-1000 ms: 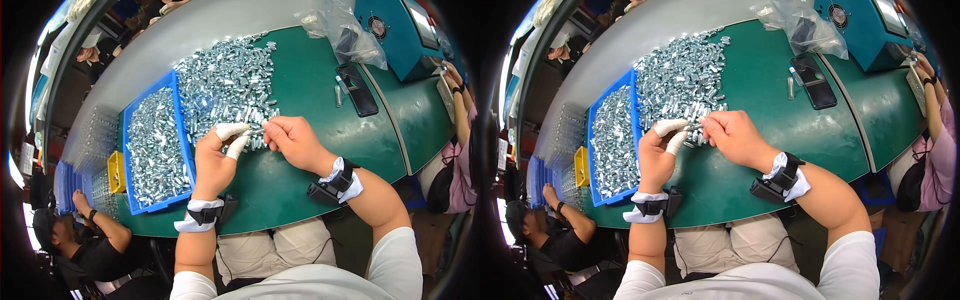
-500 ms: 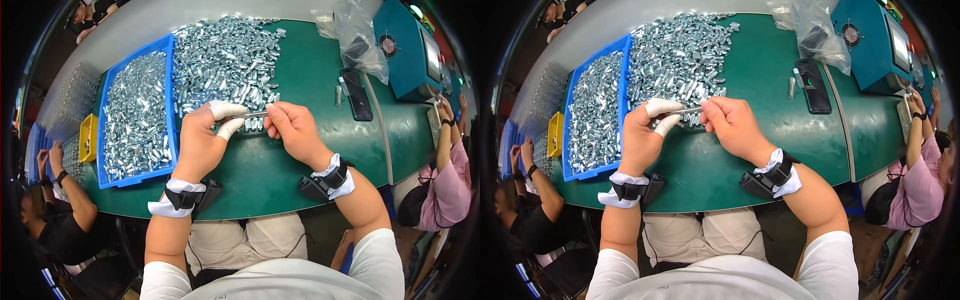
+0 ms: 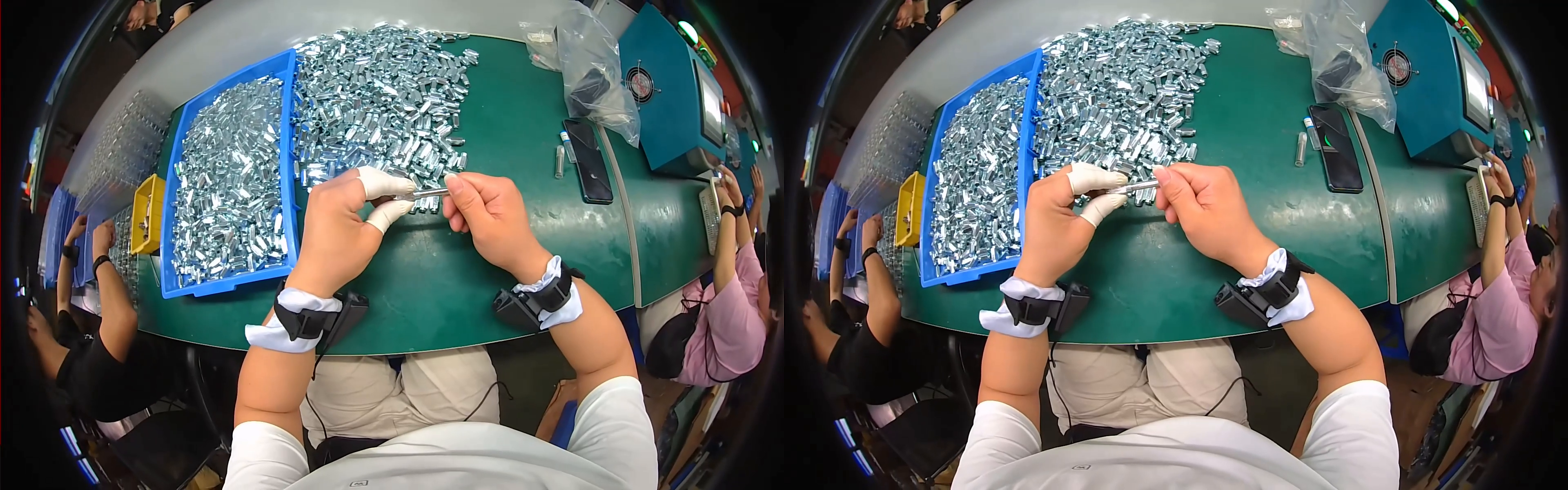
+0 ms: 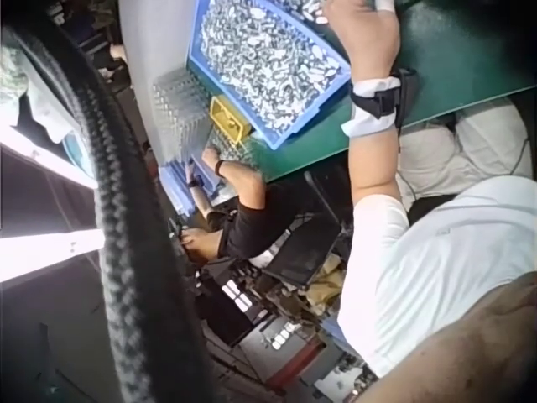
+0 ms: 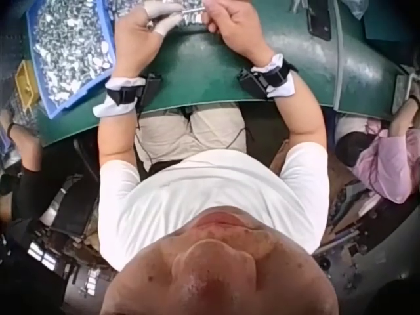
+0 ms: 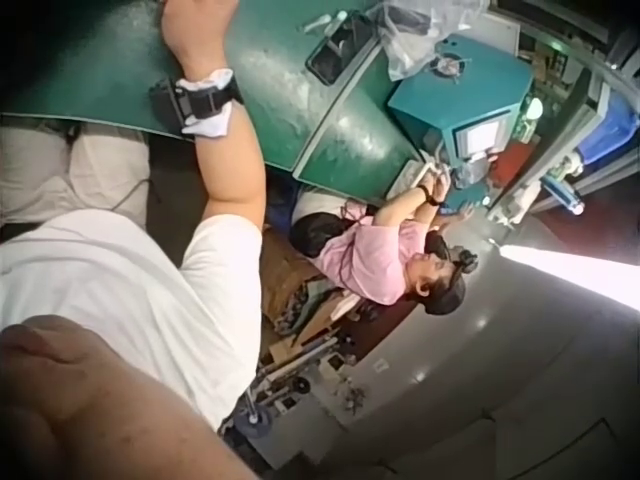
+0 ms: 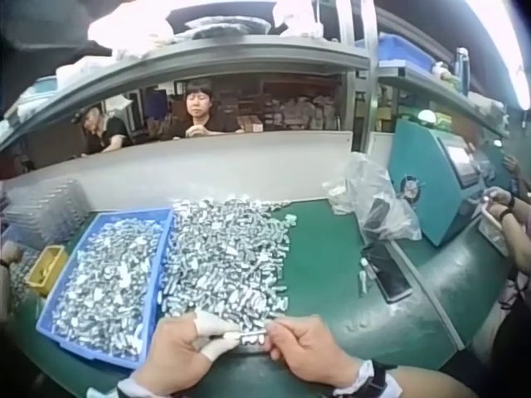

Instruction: The person picks up a metal rod and a metal sleeve from the table, fits the rod into the sleeve, and then places the assembled unit into a blue tray.

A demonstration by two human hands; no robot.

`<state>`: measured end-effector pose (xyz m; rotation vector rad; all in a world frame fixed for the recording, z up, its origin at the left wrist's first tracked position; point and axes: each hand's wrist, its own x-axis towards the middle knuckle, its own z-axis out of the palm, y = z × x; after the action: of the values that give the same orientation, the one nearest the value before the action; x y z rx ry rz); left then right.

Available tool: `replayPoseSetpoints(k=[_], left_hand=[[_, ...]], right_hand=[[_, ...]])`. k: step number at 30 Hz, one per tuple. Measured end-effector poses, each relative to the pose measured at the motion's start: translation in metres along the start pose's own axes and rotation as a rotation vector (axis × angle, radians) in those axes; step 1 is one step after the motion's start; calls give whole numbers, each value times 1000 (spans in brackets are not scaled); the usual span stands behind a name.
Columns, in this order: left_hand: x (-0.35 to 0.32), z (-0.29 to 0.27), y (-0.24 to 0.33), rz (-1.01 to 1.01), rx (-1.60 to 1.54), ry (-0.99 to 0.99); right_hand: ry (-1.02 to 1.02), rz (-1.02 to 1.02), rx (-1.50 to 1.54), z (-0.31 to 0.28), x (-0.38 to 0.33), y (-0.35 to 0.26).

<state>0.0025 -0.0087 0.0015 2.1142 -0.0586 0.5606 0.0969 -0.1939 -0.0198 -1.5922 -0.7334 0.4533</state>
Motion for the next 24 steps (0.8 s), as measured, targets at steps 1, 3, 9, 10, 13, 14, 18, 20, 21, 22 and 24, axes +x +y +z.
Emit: replayPoseSetpoints(k=[1, 3, 9, 10, 13, 14, 18, 20, 21, 22, 24], left_hand=[[0, 0, -1, 29, 12, -3], [-1, -1, -2, 27, 14, -7], [-5, -1, 2, -336, -405, -188], [-5, 0, 2, -333, -402, -189], [-7, 6, -1, -282, -301, -144], [-7, 5, 0, -280, -299, -147], [-6, -9, 4, -208, -188, -165], [-5, -14, 5, -233, -216, -70], [-3, -20, 2, -239, -228, -32], [-2, -28, 0, -228, -203, -45], [-2, -39, -3, -273, 144, 464]], right_hand=[[-1, -1, 0, 0, 0, 0], [-9, -1, -9, 0, -1, -3], [-58, -56, -79, 2, 0, -4], [-66, -63, -69, 3, 0, -3], [-77, -73, -51, 5, -1, -1], [-83, -75, -49, 5, -1, -1], [-68, -92, -15, 7, 1, -4], [-12, -82, 19, 1, -3, -5], [1, -99, 39, 0, 0, -3], [25, -74, 55, -2, 3, -1], [65, -2, 71, -9, 3, 4]])
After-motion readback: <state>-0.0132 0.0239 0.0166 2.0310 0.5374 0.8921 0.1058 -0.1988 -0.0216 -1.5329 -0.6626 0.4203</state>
